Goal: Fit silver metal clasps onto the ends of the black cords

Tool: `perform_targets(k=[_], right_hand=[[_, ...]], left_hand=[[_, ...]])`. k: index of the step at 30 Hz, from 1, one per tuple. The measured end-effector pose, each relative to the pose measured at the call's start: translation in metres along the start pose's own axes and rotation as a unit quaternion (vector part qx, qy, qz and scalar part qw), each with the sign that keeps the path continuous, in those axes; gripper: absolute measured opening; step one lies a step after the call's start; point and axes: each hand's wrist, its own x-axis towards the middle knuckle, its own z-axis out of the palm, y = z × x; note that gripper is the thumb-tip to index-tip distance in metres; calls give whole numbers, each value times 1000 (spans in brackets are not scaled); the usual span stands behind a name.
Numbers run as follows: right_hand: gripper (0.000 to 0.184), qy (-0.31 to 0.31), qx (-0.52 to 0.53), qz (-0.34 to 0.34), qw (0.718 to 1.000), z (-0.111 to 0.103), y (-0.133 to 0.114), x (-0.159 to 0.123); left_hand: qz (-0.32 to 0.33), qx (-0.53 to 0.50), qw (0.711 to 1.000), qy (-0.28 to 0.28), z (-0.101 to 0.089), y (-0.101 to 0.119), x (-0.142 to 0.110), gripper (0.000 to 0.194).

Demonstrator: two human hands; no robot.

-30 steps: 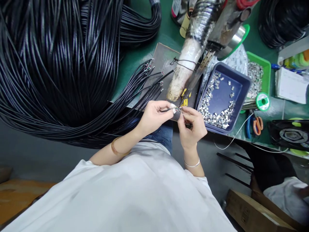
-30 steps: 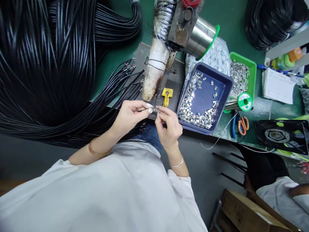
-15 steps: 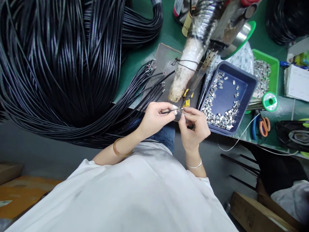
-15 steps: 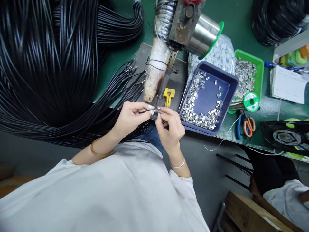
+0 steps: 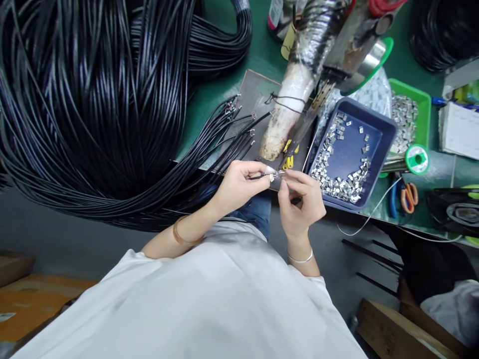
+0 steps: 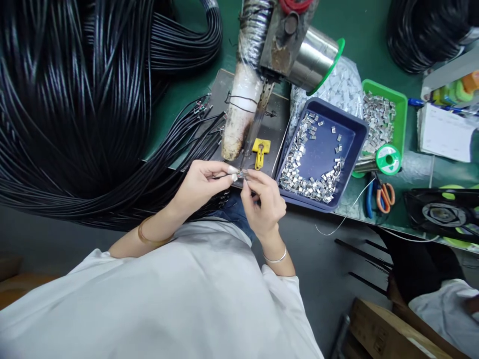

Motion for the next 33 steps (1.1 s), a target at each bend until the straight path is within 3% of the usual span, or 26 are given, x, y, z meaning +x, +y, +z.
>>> perform_targets(k=[8,18,24,29,31,33], right_hand=[[17,-24,-2,7,1000,-1,-3,10],[11,-36,-21,-28,999,-1,-1,6],[12,-72,-36,-14,997,-11,1,13],[5,-64,33,66,995,-14,0,17],[5,-65,77,96,990,-14,-1,15],[6,-66,101,103,987,-14,-2,12]], left_hand=[[-27,-49,998,19,0,5,3,10],[-1,21,1000,8,-3,-2,-1,15],[42,99,994,-30,-3,-5,-10,17],[133,196,971,25,-3,-8,-19,12],[93,141,986,-15,-4,-6,-20,17],[-6,37,996,-86,-7,-3,-21,25]])
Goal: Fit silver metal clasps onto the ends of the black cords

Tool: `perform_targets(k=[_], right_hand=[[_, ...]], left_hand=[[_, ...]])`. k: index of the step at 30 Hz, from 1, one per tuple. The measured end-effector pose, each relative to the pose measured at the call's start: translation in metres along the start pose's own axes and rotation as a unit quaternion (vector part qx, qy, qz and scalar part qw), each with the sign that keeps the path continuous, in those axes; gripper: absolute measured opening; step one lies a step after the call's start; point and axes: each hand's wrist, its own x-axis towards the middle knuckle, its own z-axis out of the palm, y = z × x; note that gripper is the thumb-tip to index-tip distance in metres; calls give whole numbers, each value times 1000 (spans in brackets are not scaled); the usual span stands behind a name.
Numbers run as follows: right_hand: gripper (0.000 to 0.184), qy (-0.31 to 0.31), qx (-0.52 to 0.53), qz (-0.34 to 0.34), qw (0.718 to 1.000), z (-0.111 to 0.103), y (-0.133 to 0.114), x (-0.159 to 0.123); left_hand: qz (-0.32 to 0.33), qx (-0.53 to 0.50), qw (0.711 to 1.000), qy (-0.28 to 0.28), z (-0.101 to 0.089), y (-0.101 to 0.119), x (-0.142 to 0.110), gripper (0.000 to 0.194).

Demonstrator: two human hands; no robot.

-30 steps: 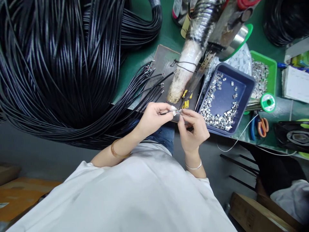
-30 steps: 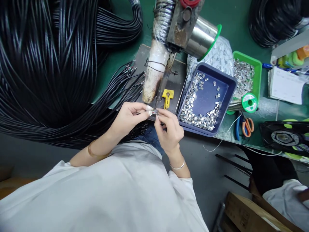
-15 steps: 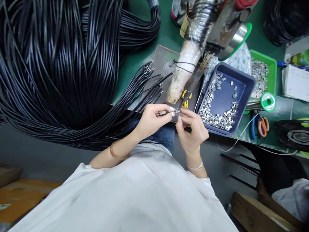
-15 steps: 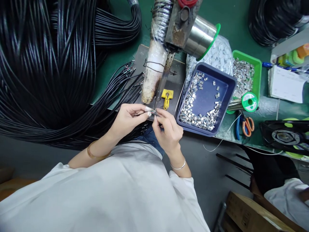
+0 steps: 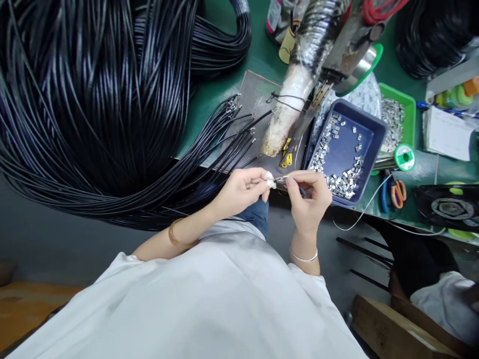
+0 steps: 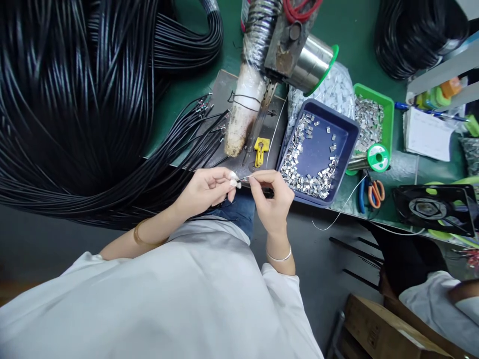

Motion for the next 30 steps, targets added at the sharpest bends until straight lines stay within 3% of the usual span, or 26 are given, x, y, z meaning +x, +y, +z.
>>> perform_targets(k=[2,4,8,11,14,17,20,22,25,30], right_hand=[[3,3,-10,-10,1000,-1,0,-4],[2,6,-57,-22,998,-4,-1,-8],[8,-44,-164,-54,984,-7,-6,-11],[9,-67,-156,-29,985,-4,-8,-9],[13,-55,-115,24,992,1,-7,-8],[10,12,-65,26,997,2,-5,-9],[17,112,9,1,994,2,-2,-10],[25,137,29,-8,990,3,0,-12],[19,104,-9,-19,994,6,3,-14],[7,53,-70,-50,995,14,5,-13]], left_hand=[[-68,-86,993,-49,-3,3,-1,28],[-73,-106,991,-46,-3,5,-2,28],[0,-52,999,-6,-1,2,-4,20],[59,38,997,26,2,-4,-6,20],[153,146,975,74,4,-9,-5,17],[219,189,950,118,7,-11,-2,15],[199,182,953,137,8,-13,1,14],[154,150,968,130,8,-13,3,16],[98,92,985,109,6,-12,6,19],[85,95,986,106,5,-11,11,21]])
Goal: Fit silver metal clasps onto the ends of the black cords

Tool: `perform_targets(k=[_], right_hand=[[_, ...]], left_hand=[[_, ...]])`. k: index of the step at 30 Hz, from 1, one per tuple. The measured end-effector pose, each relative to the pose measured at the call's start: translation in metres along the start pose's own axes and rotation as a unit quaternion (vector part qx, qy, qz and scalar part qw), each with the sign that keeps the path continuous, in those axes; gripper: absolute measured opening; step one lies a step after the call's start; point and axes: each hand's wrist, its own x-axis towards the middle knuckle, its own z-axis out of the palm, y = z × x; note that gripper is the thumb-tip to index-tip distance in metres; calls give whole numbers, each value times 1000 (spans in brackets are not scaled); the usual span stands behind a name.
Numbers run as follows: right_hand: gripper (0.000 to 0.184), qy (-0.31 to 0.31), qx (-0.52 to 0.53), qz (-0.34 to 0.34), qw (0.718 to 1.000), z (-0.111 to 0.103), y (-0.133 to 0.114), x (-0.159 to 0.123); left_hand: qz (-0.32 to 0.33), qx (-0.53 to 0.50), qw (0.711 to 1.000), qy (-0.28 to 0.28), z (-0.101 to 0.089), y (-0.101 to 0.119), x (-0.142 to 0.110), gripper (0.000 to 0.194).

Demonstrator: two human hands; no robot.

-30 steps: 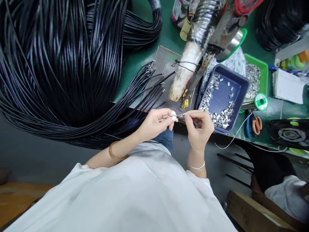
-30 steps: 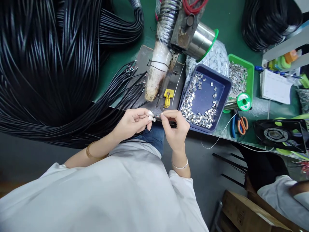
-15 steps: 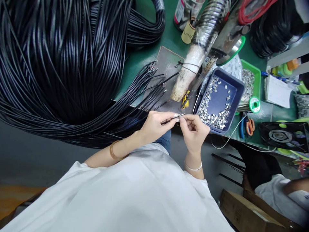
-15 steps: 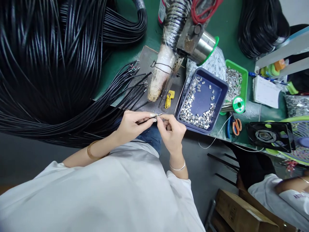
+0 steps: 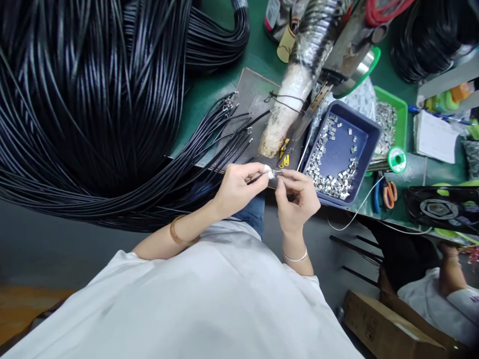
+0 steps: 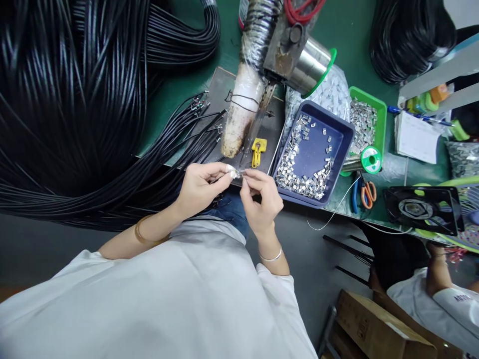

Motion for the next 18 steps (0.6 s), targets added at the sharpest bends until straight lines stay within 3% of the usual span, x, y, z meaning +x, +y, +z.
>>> perform_targets(k=[12,18], right_hand=[[6,20,-15,12,1000,9,2,8],[12,26,-3,-3,1000,6,-2,11]], left_hand=[[-7,-2,1000,15,3,3,6,18],[-17,-50,998,16,3,9,9,16]])
